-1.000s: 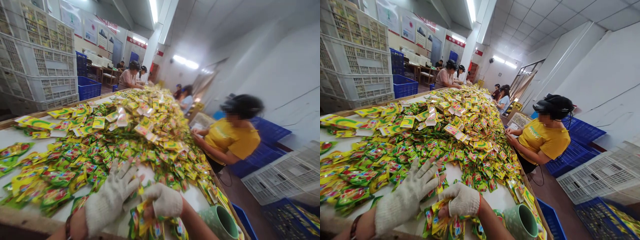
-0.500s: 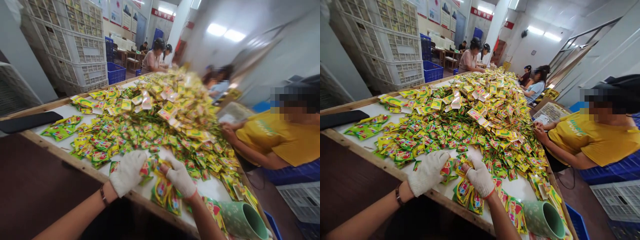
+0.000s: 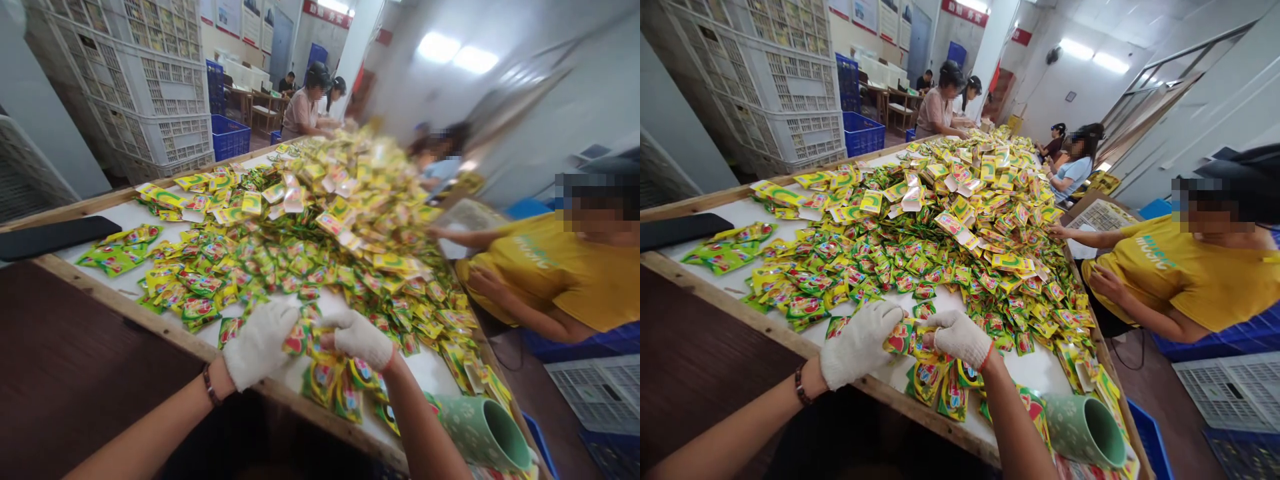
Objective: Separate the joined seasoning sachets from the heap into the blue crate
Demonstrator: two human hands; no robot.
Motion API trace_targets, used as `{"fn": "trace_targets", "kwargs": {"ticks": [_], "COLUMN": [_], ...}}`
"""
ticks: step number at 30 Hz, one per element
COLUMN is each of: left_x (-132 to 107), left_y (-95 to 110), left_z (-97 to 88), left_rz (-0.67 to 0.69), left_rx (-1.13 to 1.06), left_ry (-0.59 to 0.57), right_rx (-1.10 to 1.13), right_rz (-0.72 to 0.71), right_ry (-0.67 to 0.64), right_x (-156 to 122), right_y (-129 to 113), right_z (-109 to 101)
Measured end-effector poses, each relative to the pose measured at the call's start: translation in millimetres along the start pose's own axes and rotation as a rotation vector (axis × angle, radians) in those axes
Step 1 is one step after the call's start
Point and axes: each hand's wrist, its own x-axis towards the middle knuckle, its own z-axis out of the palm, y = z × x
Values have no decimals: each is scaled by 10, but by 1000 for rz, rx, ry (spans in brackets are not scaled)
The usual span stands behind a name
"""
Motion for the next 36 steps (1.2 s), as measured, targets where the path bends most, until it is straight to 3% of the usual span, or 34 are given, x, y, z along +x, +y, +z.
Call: {"fn": "trace_targets", "kwargs": {"ticks": [5,10,16,21,23,26,31,33,36], "left_x": [4,-11,-22,-17,-10,4,7,-13,-62], "left_y": [17,104,105,178,208,217,226,230,186], "left_z": [15,68,60,42,32,14,42,48,27], "left_rz": [99,-7,-84,-38,-64,-140,-180,-189,-235], "left_rx": [86,140,155,174,188,204,125,-2,-350], "left_ry": [5,15,66,80,76,87,145,154,45], "right_rx": [-78,-102,88,-74,-63,109,304,226,35], "right_rz": [-45,-136,-130,-233,-251,-143,14,-60,-311], "right_ry": [90,202,334,526,518,499,210,196,258], "right_x": [56,68,24,-32,-53,-98,-92,-45,10], "right_y": [20,0,51,32,-10,-50,15,38,26], "right_z": [-31,172,261,360,413,477,543,532,487]}}
